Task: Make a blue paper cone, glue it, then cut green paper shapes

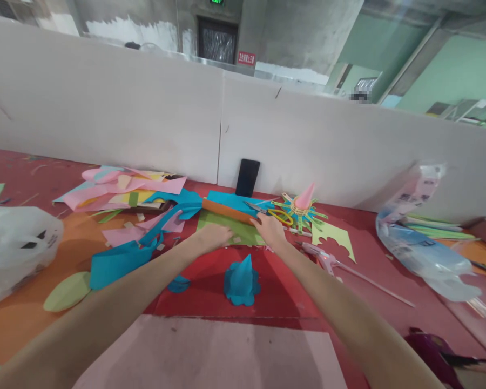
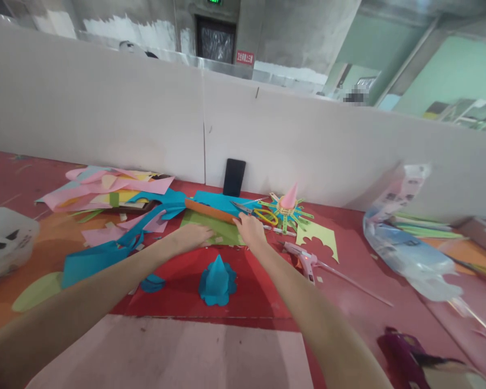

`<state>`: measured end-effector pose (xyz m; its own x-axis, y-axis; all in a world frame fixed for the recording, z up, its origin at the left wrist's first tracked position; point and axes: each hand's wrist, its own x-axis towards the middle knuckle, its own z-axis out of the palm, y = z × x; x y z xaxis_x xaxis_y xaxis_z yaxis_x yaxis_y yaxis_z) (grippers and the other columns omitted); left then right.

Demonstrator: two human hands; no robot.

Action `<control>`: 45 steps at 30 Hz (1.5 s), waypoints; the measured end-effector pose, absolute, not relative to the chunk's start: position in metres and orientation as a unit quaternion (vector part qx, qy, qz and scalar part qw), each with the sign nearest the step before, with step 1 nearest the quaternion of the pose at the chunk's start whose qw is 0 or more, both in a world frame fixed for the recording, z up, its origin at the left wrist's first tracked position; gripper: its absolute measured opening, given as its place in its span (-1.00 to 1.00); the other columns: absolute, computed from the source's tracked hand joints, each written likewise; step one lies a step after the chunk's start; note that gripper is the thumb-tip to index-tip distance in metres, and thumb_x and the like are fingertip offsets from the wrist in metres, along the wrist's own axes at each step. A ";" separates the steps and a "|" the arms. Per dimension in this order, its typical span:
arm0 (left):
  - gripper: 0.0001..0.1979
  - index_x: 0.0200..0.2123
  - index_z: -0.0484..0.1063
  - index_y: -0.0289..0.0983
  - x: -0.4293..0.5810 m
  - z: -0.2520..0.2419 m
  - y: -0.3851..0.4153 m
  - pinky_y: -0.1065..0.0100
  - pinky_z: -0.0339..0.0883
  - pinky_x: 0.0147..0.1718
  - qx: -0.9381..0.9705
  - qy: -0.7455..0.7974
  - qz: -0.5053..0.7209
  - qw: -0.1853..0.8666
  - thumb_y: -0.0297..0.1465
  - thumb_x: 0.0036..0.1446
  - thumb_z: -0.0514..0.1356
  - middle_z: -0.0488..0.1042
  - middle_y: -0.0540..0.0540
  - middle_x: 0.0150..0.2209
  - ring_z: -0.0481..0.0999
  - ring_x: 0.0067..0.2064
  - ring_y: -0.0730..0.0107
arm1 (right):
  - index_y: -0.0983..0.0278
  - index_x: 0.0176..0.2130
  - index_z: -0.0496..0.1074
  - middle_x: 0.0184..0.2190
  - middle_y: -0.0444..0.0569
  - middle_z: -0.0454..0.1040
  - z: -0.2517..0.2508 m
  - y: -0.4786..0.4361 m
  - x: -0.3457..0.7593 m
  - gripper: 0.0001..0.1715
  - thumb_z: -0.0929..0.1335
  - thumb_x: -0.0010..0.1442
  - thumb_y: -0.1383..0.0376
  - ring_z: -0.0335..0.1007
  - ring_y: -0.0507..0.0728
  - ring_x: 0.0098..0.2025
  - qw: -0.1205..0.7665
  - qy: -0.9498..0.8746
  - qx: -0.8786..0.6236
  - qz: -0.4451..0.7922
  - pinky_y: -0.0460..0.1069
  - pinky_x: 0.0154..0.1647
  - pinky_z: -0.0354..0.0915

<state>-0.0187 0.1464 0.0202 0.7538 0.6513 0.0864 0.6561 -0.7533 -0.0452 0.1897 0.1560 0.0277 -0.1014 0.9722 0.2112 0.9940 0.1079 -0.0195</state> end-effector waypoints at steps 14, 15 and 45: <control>-0.68 -0.09 0.26 -0.35 -0.019 0.035 0.143 0.35 0.27 -0.41 -0.919 -0.383 -0.010 0.091 -0.61 0.06 -0.02 0.47 -0.23 -0.31 0.49 -0.28 0.24 | 0.28 -0.38 0.30 -0.40 0.01 0.40 0.028 0.145 0.193 -0.64 0.16 0.21 0.08 0.30 0.12 -0.31 0.217 -0.756 -0.595 -0.166 -0.03 -0.26 0.10; -0.70 -0.10 0.27 -0.35 -0.020 0.039 0.144 0.36 0.27 -0.41 -0.917 -0.391 -0.018 0.082 -0.60 0.08 -0.03 0.47 -0.23 -0.30 0.49 -0.28 0.24 | 0.29 -0.38 0.30 -0.44 0.00 0.39 0.028 0.144 0.192 -0.62 0.14 0.22 0.07 0.30 0.12 -0.32 0.223 -0.758 -0.589 -0.167 -0.02 -0.24 0.10; -0.45 -0.14 0.38 -0.32 -0.009 0.061 0.169 0.34 0.26 -0.31 -0.842 -0.522 -0.095 -0.096 -0.18 0.22 -0.30 0.50 -0.24 -0.23 0.48 -0.21 0.20 | 0.20 -0.27 0.42 -0.23 -0.03 0.33 0.026 0.138 0.191 -0.67 0.12 0.26 0.23 0.27 0.06 -0.24 0.186 -0.807 -0.545 -0.131 -0.08 -0.32 0.10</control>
